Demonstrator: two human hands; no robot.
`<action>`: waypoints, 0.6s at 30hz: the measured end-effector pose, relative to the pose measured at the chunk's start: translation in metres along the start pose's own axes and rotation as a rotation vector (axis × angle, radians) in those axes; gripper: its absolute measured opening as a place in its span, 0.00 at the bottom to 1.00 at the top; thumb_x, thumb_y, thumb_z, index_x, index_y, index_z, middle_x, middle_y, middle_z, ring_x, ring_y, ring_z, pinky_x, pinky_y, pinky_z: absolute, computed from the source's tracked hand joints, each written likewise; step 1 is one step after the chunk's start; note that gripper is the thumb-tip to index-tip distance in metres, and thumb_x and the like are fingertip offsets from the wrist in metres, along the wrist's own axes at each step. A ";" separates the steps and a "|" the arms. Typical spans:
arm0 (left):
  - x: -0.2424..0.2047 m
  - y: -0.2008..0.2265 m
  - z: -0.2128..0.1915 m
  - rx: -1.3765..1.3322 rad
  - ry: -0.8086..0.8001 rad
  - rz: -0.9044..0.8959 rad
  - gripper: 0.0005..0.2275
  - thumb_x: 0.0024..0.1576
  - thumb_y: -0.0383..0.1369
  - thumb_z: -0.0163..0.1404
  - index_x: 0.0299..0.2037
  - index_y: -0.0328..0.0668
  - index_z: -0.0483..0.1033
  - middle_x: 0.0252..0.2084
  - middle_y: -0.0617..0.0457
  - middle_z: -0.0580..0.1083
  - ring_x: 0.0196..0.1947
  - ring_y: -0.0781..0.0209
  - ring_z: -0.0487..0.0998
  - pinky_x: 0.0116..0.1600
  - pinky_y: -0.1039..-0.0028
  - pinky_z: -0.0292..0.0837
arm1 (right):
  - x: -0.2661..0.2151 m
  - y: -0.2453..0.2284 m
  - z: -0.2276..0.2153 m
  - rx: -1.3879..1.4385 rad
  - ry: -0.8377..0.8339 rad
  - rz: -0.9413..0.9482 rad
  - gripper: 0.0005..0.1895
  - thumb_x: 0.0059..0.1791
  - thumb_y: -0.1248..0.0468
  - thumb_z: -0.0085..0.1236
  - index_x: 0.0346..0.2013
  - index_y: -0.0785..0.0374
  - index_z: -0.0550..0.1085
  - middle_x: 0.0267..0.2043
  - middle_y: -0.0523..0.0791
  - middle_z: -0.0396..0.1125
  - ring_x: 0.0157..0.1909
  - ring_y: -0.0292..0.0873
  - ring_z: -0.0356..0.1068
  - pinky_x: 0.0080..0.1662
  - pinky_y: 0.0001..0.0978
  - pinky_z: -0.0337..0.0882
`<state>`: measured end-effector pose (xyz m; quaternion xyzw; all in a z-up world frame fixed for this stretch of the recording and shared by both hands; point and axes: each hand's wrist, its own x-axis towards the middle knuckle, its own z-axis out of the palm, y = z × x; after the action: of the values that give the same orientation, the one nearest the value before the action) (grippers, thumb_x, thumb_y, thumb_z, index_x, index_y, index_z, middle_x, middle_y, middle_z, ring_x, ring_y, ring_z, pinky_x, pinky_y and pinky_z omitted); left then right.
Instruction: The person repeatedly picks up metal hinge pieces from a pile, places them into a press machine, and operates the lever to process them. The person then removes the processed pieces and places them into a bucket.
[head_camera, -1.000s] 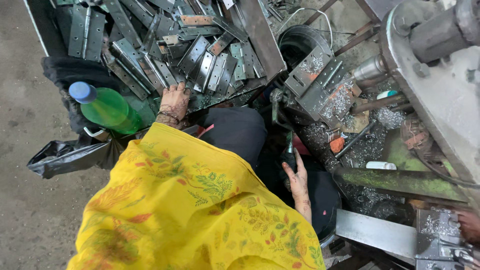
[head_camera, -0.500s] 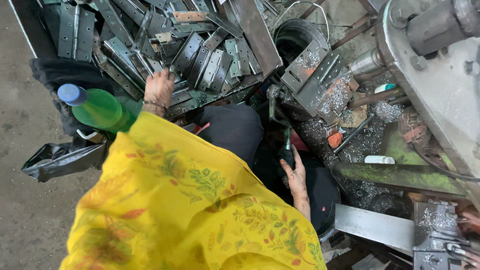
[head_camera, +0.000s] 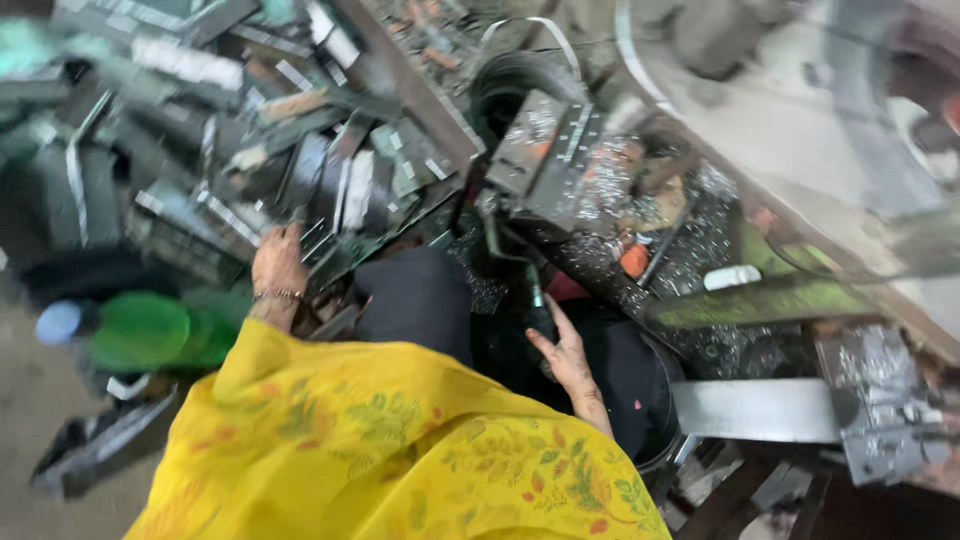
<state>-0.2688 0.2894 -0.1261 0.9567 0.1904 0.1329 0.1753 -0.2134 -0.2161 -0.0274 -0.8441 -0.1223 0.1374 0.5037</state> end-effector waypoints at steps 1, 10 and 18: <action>0.007 0.013 -0.007 0.010 0.019 0.015 0.25 0.42 0.20 0.55 0.54 0.36 0.73 0.47 0.37 0.74 0.51 0.37 0.74 0.54 0.56 0.72 | -0.001 0.002 0.000 -0.007 0.008 -0.018 0.40 0.46 0.60 0.66 0.71 0.60 0.62 0.66 0.49 0.67 0.67 0.44 0.65 0.66 0.33 0.61; 0.096 0.183 -0.060 -0.344 0.120 0.289 0.24 0.44 0.19 0.53 0.55 0.38 0.75 0.46 0.37 0.77 0.45 0.35 0.78 0.49 0.54 0.75 | -0.004 0.004 -0.006 -0.046 0.020 -0.051 0.41 0.47 0.57 0.67 0.72 0.59 0.60 0.70 0.53 0.61 0.72 0.50 0.60 0.68 0.38 0.59; 0.156 0.352 0.033 -0.504 -0.017 0.349 0.13 0.52 0.27 0.60 0.48 0.41 0.79 0.44 0.39 0.78 0.48 0.38 0.79 0.54 0.57 0.75 | -0.009 -0.017 -0.016 -0.085 -0.006 0.030 0.44 0.45 0.53 0.66 0.72 0.57 0.59 0.66 0.52 0.64 0.68 0.52 0.63 0.66 0.39 0.63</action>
<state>-0.0076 0.0392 0.0090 0.9024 -0.0171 0.1962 0.3833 -0.2173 -0.2242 -0.0040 -0.8661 -0.1166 0.1420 0.4648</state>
